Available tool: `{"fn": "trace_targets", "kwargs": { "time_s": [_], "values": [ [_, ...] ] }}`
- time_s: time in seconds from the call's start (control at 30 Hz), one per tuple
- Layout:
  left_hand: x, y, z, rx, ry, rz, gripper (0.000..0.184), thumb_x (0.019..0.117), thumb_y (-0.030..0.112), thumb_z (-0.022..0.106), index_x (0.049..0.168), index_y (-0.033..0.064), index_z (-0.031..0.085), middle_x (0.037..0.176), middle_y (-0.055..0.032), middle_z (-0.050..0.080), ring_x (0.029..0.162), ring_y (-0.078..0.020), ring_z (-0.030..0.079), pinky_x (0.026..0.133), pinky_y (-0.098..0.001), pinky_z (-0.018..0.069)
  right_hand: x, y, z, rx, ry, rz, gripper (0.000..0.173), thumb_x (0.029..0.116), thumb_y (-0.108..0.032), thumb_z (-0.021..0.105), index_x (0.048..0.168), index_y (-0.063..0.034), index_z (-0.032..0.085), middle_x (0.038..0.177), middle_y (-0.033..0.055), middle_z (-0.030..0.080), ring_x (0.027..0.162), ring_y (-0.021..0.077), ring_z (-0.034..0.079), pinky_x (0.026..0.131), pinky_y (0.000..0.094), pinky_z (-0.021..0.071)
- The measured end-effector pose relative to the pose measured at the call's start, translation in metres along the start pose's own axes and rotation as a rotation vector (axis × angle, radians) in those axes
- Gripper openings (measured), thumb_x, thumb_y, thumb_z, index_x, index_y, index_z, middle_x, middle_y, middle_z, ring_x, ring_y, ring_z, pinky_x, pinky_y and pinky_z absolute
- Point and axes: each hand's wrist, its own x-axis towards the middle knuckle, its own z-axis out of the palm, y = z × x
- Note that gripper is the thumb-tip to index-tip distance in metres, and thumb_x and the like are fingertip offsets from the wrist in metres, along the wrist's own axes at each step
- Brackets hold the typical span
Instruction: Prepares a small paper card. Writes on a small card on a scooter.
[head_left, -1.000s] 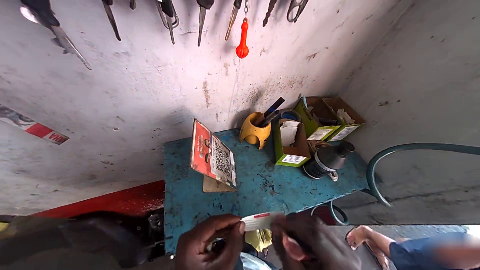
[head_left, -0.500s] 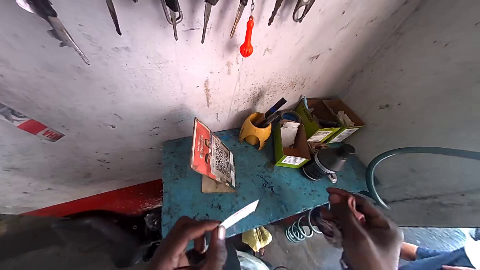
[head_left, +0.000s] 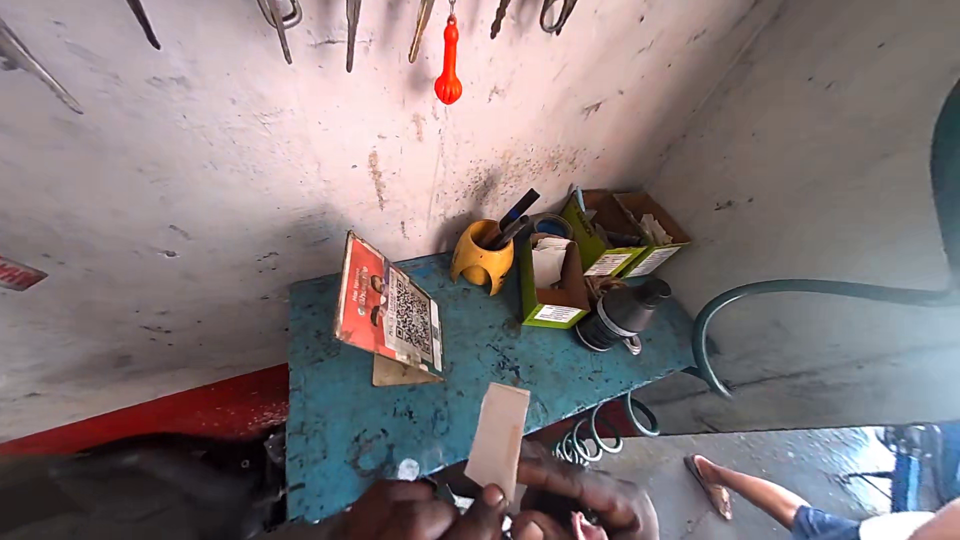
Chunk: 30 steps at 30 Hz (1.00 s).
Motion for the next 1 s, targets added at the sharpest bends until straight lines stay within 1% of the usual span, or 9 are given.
{"fn": "trace_targets", "kwargs": {
  "time_s": [0.07,0.2,0.33,0.43,0.5,0.6,0.73,0.9,1.0],
  "values": [
    [0.0,0.0,-0.001,-0.004,-0.033,0.018,0.015,0.092,0.019,0.076,0.106,0.0132,0.075,0.078,-0.0016,0.056,0.078,-0.0129,0.056,0.075,-0.0221,0.0466,-0.002,0.0,0.0,0.017,0.004,0.014,0.02,0.0971,-0.009,0.071,0.117,-0.0054,0.076,0.109,0.0008,0.078,0.093,0.0024,0.072,0.085,0.0211,0.0604],
    [0.001,0.001,-0.004,0.018,-0.082,-0.005,0.015,0.0913,0.019,0.077,0.106,0.0151,0.077,0.077,-0.0014,0.059,0.079,-0.0135,0.058,0.076,-0.0227,0.0474,-0.005,0.002,0.004,0.081,0.047,0.069,0.018,0.0998,-0.008,0.066,0.113,-0.0068,0.078,0.103,0.0002,0.079,0.092,0.0024,0.073,0.084,0.022,0.0609],
    [0.0,0.003,-0.007,0.016,-0.099,-0.037,0.015,0.0914,0.021,0.077,0.106,0.0161,0.076,0.079,-0.0008,0.06,0.08,-0.0128,0.059,0.075,-0.0229,0.0474,-0.007,0.009,0.001,0.186,0.044,0.148,0.017,0.1009,-0.012,0.065,0.11,-0.0096,0.079,0.095,-0.0006,0.079,0.084,0.0022,0.072,0.079,0.0225,0.0606],
    [-0.001,0.005,-0.009,0.016,-0.09,-0.057,0.015,0.0898,0.021,0.078,0.104,0.017,0.077,0.08,0.0,0.061,0.081,-0.0115,0.059,0.076,-0.0223,0.0481,-0.01,0.015,0.0,0.234,0.066,0.181,0.014,0.0996,-0.012,0.067,0.106,-0.0089,0.079,0.088,0.0,0.077,0.077,0.0024,0.07,0.071,0.022,0.0598],
    [-0.001,0.006,-0.009,0.007,-0.085,-0.068,0.014,0.0891,0.02,0.079,0.103,0.0168,0.077,0.079,-0.0001,0.061,0.081,-0.0114,0.059,0.075,-0.0222,0.0481,-0.01,0.015,0.002,0.211,0.064,0.164,0.014,0.0992,-0.01,0.067,0.106,-0.0083,0.078,0.089,-0.0006,0.077,0.077,0.0017,0.07,0.072,0.0211,0.0592],
    [-0.002,0.006,-0.011,-0.012,-0.092,-0.068,0.014,0.0888,0.019,0.079,0.103,0.0168,0.077,0.08,0.0001,0.061,0.082,-0.0111,0.059,0.076,-0.0214,0.0481,-0.01,0.012,0.006,0.154,0.061,0.129,0.013,0.0989,-0.009,0.066,0.106,-0.0067,0.077,0.09,-0.0005,0.076,0.079,0.0011,0.069,0.072,0.0207,0.0586],
    [-0.002,0.006,-0.013,-0.012,-0.109,-0.048,0.015,0.0894,0.019,0.079,0.104,0.0165,0.077,0.081,-0.0005,0.06,0.083,-0.0114,0.059,0.076,-0.0211,0.0478,-0.011,0.009,0.009,0.132,0.063,0.116,0.011,0.0992,-0.01,0.066,0.105,-0.0072,0.075,0.09,-0.0035,0.075,0.079,-0.001,0.068,0.072,0.0193,0.0581],
    [-0.003,0.005,-0.013,-0.001,-0.112,-0.029,0.014,0.089,0.019,0.079,0.102,0.0159,0.077,0.08,-0.0001,0.061,0.083,-0.0117,0.059,0.077,-0.0217,0.0483,-0.009,0.01,0.012,0.098,0.053,0.101,0.009,0.0996,-0.011,0.065,0.102,-0.0049,0.072,0.089,-0.0042,0.072,0.078,-0.0023,0.065,0.07,0.0173,0.0557],
    [-0.004,0.005,-0.014,-0.064,-0.116,-0.104,0.012,0.0898,0.019,0.078,0.101,0.0157,0.076,0.083,0.0,0.061,0.084,-0.0088,0.06,0.078,-0.019,0.0502,-0.009,0.007,0.016,0.096,0.051,0.116,0.008,0.0988,-0.009,0.065,0.102,-0.0042,0.071,0.088,-0.0041,0.071,0.077,-0.0024,0.064,0.069,0.0173,0.0555]
  ]
}}
